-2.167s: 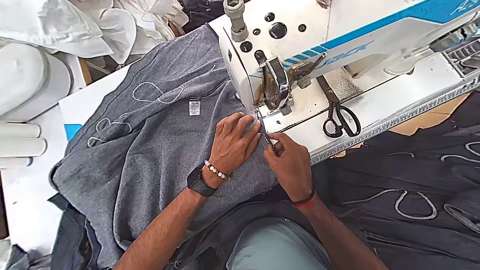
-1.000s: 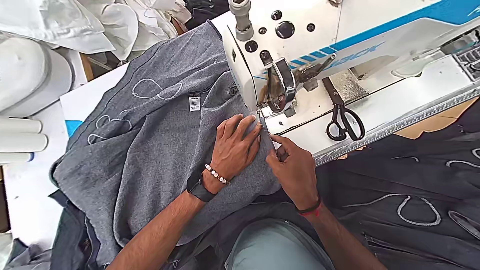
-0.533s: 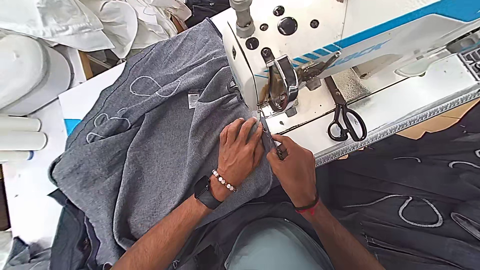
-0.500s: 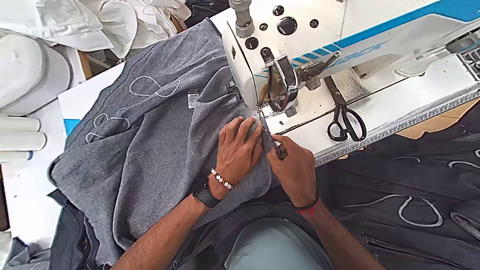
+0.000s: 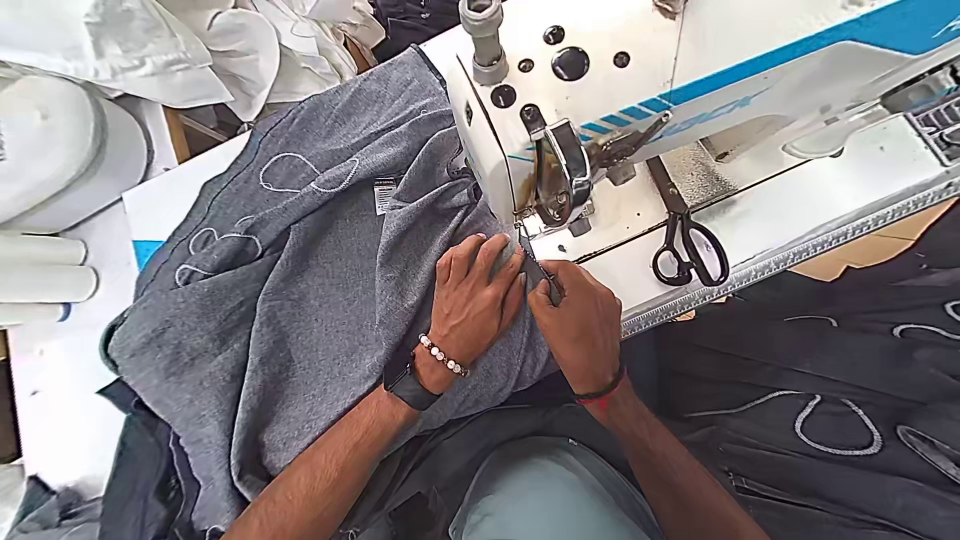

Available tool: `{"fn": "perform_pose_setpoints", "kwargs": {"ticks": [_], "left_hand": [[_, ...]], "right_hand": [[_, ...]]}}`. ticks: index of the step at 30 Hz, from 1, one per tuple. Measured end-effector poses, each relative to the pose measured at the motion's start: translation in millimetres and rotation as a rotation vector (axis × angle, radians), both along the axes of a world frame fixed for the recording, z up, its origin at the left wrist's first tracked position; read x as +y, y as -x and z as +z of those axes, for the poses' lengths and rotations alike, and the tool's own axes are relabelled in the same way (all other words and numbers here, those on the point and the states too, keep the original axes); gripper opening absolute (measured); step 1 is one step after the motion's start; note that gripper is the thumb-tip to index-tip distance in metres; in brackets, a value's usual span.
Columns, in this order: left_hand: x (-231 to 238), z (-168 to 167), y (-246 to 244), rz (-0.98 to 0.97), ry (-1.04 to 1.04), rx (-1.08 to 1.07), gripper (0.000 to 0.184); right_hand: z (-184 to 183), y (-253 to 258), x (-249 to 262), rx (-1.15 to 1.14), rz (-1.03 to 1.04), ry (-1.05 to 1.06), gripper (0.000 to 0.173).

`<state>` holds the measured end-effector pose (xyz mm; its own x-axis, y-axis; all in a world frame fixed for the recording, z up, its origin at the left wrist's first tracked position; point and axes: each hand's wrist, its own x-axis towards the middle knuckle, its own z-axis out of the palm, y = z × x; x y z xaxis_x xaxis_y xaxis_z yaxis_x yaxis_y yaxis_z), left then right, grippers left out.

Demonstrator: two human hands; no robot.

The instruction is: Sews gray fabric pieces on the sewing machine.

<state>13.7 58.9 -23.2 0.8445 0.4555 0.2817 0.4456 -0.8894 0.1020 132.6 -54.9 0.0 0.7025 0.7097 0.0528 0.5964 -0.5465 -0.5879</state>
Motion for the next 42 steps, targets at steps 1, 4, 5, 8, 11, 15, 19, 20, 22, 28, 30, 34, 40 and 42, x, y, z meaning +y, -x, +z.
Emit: {"fn": "perform_pose_setpoints", "kwargs": {"ticks": [1,4,5,8,11,15,19,20,22,28,30,34,40,42], "left_hand": [[3.0,0.5,-0.3,-0.013,-0.005,-0.002,0.038],[3.3,2.6,-1.0,-0.005,-0.015,0.006,0.038],[-1.0,2.2,-2.1,0.023,-0.015,0.012,0.04],[-7.3,-1.3,-3.1,0.052,0.002,-0.01,0.04],[1.8,0.5,-0.7,-0.004,-0.01,-0.004,0.038],[-15.6,0.1,-4.1,0.08,-0.018,0.015,0.041],[-5.1,-1.8,-0.1,0.038,0.009,-0.023,0.038],[0.3,-1.1,1.7,0.009,0.007,-0.023,0.038],[10.8,0.6,3.2,-0.053,-0.01,-0.03,0.036],[40.6,6.9,1.9,-0.23,-0.047,-0.033,0.032],[52.9,9.9,1.1,-0.307,-0.081,-0.043,0.032],[55.9,19.3,-1.4,-0.413,-0.097,0.0,0.03],[-8.5,-2.1,3.7,-0.021,0.234,-0.093,0.039],[3.5,-3.0,9.6,-0.077,0.236,-0.064,0.042]], "right_hand": [[-1.3,1.3,0.1,-0.019,0.017,0.016,0.026],[1.3,6.8,-10.8,-0.01,0.096,0.041,0.033],[2.0,9.0,-16.9,0.004,0.114,0.027,0.033],[4.1,12.8,-32.6,0.045,0.098,-0.072,0.035],[7.2,11.1,-38.0,0.05,0.097,-0.088,0.036],[10.6,10.4,-41.0,0.026,0.107,-0.084,0.037],[20.2,11.9,-47.7,0.035,0.126,-0.071,0.038],[22.5,12.6,-49.1,0.033,0.131,-0.071,0.038],[25.9,12.6,-49.7,0.021,0.129,-0.069,0.037],[31.4,9.7,-41.0,-0.074,0.142,-0.016,0.037],[36.7,4.7,-32.8,-0.12,0.175,0.012,0.036],[54.2,-6.7,-8.8,-0.157,0.235,0.13,0.031],[15.3,-38.6,28.8,-0.123,0.251,0.18,0.044],[9.4,-46.7,19.7,-0.174,0.245,0.168,0.041]]}}
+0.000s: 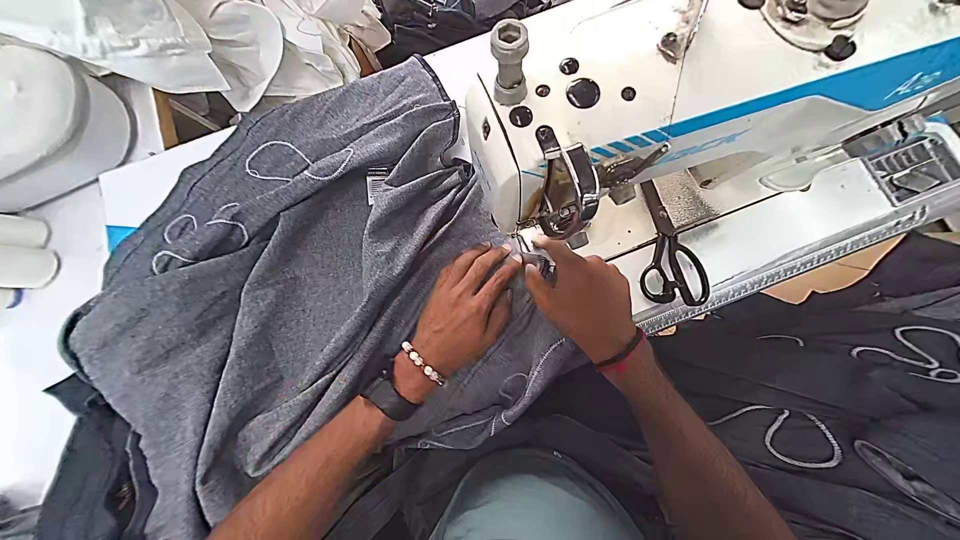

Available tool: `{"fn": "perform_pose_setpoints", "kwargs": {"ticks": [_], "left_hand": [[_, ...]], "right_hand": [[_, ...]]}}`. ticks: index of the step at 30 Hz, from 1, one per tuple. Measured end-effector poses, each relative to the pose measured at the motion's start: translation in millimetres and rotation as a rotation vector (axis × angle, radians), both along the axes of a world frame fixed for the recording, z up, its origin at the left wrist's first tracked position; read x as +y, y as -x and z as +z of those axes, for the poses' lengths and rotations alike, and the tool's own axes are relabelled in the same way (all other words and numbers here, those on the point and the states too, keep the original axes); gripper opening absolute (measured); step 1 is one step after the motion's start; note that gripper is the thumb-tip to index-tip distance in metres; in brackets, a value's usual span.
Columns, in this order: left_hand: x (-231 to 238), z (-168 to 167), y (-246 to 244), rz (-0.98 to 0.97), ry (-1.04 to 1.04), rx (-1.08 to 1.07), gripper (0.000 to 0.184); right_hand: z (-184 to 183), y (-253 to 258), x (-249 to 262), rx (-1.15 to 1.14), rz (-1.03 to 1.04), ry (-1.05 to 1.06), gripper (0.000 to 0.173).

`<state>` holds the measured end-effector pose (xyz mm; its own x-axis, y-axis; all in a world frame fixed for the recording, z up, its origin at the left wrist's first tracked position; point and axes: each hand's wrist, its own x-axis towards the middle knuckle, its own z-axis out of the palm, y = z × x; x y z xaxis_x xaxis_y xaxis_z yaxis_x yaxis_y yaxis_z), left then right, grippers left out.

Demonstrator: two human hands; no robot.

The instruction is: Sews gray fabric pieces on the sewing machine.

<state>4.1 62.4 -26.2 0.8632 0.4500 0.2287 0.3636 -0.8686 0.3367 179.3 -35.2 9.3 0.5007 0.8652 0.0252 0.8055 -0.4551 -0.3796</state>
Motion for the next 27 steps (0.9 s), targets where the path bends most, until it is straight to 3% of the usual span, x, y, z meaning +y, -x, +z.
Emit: {"fn": "perform_pose_setpoints", "kwargs": {"ticks": [5,9,12,15,17,20,23,27], "left_hand": [[12.3,2.8,4.8,-0.161,-0.076,-0.025,0.039],[-3.0,1.2,0.8,-0.192,-0.028,-0.067,0.033],[-9.5,2.9,-0.2,-0.145,0.012,-0.102,0.027],[-9.2,1.1,0.1,-0.168,-0.046,-0.096,0.03],[-7.6,0.3,3.8,-0.193,-0.054,-0.087,0.032],[-5.2,2.3,5.5,-0.222,-0.068,-0.075,0.033],[-4.7,2.9,4.2,-0.224,-0.111,-0.092,0.032],[-5.5,6.1,4.0,-0.126,-0.102,-0.089,0.032]], "right_hand": [[5.0,-17.1,-68.3,0.173,0.111,0.002,0.053],[-0.5,15.7,-128.7,0.156,0.403,-0.059,0.025],[-19.8,54.1,-146.4,0.031,0.618,0.161,0.016],[-5.2,43.9,-126.3,0.327,0.755,0.51,0.019],[8.3,29.7,-104.4,0.455,0.641,0.252,0.02],[12.9,15.5,-55.7,0.274,0.145,-0.167,0.024],[2.2,10.0,-24.4,0.198,-0.072,-0.143,0.024],[-6.7,21.4,-17.2,0.089,-0.129,-0.091,0.023]]}}
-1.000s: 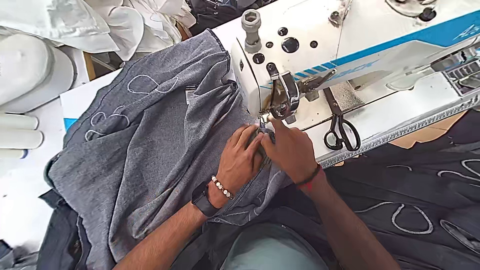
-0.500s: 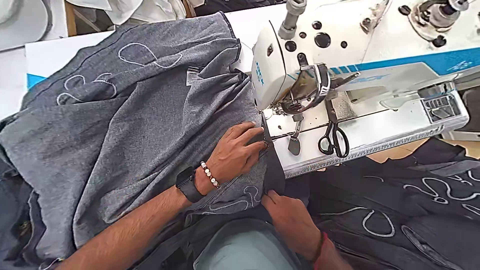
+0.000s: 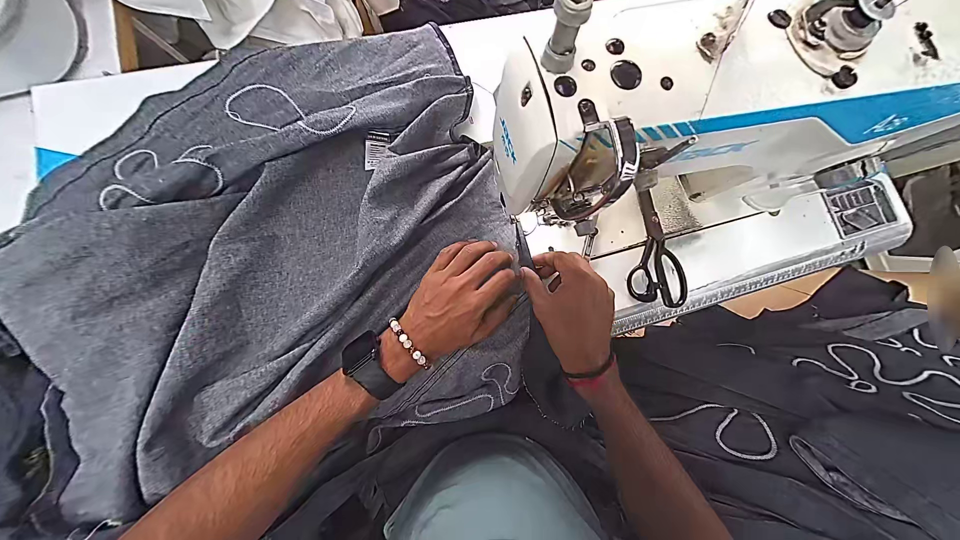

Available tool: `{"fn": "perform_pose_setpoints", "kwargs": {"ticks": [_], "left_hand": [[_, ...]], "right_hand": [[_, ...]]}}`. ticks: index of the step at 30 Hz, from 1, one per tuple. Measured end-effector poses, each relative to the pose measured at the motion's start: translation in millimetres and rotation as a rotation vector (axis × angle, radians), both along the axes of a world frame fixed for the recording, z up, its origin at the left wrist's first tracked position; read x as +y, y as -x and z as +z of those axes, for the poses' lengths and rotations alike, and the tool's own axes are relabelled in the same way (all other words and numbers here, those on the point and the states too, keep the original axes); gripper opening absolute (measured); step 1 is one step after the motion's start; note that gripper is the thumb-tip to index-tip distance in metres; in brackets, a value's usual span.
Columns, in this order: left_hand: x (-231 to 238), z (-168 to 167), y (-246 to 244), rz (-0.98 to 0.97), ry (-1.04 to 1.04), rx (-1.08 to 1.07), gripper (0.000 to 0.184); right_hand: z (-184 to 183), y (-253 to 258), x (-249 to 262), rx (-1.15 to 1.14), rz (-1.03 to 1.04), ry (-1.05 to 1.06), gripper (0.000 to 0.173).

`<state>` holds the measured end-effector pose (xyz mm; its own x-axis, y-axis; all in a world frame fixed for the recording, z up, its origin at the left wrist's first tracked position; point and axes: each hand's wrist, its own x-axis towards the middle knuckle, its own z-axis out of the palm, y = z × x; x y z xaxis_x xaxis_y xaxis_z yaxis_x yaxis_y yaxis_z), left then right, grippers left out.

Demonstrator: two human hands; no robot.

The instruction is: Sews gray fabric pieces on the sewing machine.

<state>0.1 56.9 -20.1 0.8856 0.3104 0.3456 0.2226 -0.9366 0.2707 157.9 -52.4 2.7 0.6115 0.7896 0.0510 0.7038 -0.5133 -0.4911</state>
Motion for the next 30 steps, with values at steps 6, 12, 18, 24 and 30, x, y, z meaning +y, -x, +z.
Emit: {"fn": "perform_pose_setpoints", "kwargs": {"ticks": [6,12,18,24,30], "left_hand": [[1.9,-1.0,-3.2,0.065,0.022,0.112,0.049],[6.3,-2.0,-1.7,0.084,-0.003,0.176,0.058],[18.0,-1.5,0.6,-0.081,0.002,0.181,0.051],[-18.6,-0.4,-11.6,0.113,0.101,0.07,0.04],[-9.1,-4.7,-4.5,0.047,0.042,0.093,0.043]], "right_hand": [[1.8,-0.3,3.2,-0.096,0.025,0.01,0.015],[-4.8,1.5,-8.3,-0.233,0.15,-0.076,0.016],[-3.9,-3.1,-21.7,-0.288,0.359,-0.001,0.025],[-9.9,-32.4,-48.7,0.008,0.169,-0.211,0.023],[-5.5,3.9,-114.7,-0.079,0.486,-0.052,0.034]]}}
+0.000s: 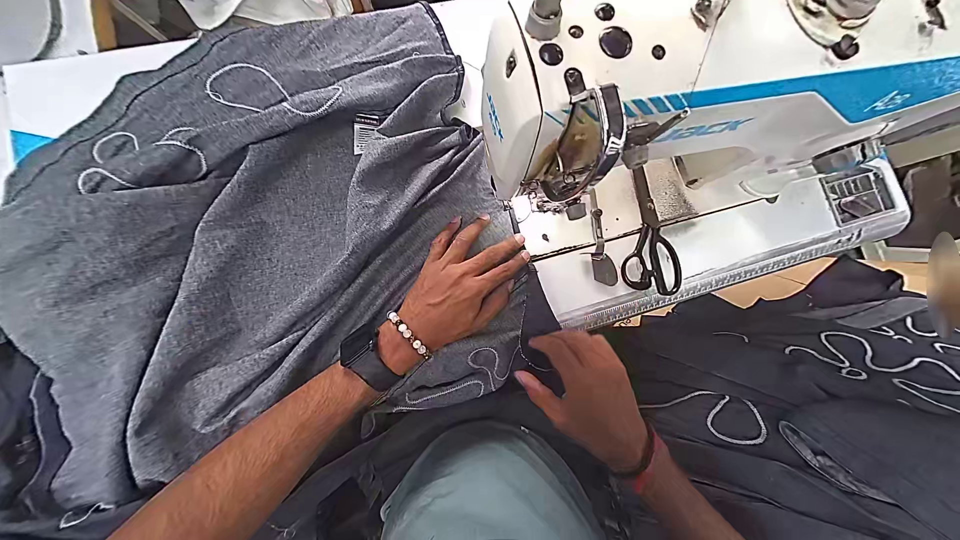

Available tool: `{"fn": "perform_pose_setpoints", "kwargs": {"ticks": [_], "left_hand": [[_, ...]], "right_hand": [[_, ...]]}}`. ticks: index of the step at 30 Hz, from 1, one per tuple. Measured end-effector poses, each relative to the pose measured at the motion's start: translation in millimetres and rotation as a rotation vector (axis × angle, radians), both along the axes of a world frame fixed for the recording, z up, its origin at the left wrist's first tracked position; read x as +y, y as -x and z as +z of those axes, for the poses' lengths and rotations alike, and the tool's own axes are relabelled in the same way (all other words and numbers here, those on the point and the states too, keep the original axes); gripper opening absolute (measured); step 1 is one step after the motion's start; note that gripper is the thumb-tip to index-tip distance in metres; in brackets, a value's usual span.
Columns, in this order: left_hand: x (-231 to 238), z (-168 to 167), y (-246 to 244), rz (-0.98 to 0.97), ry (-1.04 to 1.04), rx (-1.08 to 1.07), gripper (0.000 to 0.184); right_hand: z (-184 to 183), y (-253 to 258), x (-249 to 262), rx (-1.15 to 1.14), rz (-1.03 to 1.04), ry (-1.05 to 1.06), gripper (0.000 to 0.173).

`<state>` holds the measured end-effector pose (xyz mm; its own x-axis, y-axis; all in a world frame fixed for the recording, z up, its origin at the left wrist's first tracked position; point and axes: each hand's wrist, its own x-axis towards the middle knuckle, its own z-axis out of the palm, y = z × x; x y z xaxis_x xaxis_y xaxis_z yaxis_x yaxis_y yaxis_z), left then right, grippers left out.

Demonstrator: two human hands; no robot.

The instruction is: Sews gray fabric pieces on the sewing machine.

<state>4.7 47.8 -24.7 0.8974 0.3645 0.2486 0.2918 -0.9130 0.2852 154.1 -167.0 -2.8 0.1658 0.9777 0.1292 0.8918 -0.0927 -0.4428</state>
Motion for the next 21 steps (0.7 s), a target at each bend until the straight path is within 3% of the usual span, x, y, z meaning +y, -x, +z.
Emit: {"fn": "perform_pose_setpoints", "kwargs": {"ticks": [2,5,6,8,10,11,16,21], "left_hand": [[-0.3,0.2,0.2,-0.01,-0.008,-0.009,0.042],[-0.2,-0.6,0.2,0.0,-0.002,-0.004,0.042],[-1.7,-0.5,0.7,0.001,0.001,-0.006,0.041],[-0.7,1.1,-0.9,-0.004,-0.001,-0.005,0.041],[-1.2,1.7,-0.7,-0.01,-0.002,0.001,0.042],[-0.6,1.4,-1.0,-0.014,-0.005,-0.005,0.042],[1.1,1.5,0.4,-0.017,-0.014,-0.03,0.04],[1.5,0.8,-0.1,-0.012,-0.014,-0.016,0.041]], "right_hand": [[-16.6,4.2,-23.4,-0.109,-0.035,-0.066,0.018],[-15.3,-13.2,-46.3,-0.222,-0.238,-0.303,0.01],[-10.1,-17.4,-48.7,-0.24,-0.268,-0.293,0.011],[0.9,-18.9,-43.4,-0.214,-0.237,0.02,0.009],[6.9,-18.5,-31.6,-0.016,-0.116,0.376,0.011],[10.9,-18.0,-22.5,0.087,-0.084,0.426,0.015],[21.1,-16.7,45.2,0.104,-0.292,-0.059,0.025],[-8.5,-14.6,88.2,0.018,-0.405,-0.087,0.017]]}}
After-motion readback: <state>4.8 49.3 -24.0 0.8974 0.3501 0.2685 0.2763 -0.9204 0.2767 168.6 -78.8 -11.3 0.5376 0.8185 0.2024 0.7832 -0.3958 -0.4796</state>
